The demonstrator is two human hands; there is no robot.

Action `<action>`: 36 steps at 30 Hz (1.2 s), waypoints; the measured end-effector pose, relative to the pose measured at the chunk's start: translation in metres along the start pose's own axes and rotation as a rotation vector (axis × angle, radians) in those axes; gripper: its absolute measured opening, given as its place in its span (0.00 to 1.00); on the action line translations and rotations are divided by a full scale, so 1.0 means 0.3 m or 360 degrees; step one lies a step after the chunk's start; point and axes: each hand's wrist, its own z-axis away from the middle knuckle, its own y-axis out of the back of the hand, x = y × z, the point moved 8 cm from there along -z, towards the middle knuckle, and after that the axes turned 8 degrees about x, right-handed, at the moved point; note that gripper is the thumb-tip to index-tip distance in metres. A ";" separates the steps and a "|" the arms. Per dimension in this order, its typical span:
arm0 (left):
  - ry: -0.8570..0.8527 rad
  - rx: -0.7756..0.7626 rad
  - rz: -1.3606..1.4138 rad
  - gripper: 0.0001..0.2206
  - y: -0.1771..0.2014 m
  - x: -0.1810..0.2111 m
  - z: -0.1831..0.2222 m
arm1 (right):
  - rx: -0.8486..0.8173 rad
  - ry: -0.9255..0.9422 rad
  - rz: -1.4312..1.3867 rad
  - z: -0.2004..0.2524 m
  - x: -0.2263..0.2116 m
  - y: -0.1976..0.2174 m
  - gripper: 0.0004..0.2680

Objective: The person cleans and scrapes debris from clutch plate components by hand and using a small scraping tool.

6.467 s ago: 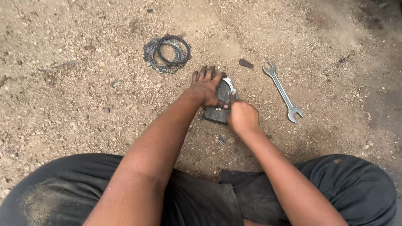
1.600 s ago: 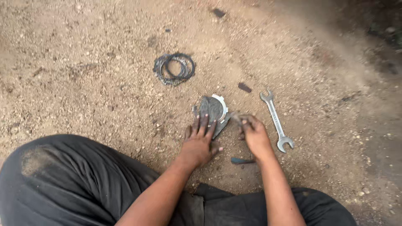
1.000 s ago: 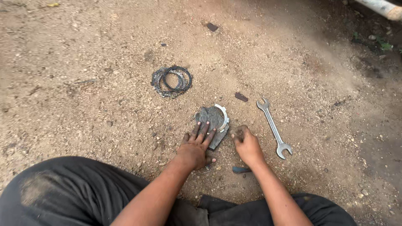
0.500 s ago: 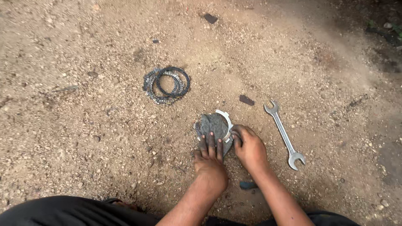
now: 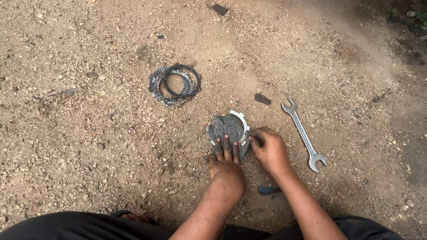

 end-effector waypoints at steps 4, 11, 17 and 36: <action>-0.0025 -0.0082 -0.0002 0.52 0.006 -0.007 -0.001 | -0.0062 0.0050 0.0128 0.030 -0.012 -0.014 0.08; -0.0028 -0.0142 -0.0067 0.54 0.021 -0.006 0.027 | -0.0040 -0.0185 0.0010 0.005 0.014 -0.021 0.05; -0.0030 -0.0127 0.0124 0.49 0.055 -0.027 0.043 | 0.0271 -0.0320 -0.0258 -0.007 0.040 0.074 0.07; 0.0294 0.0843 0.0153 0.30 0.155 -0.172 -0.048 | 0.0117 -0.0391 -0.0207 0.004 0.065 0.030 0.09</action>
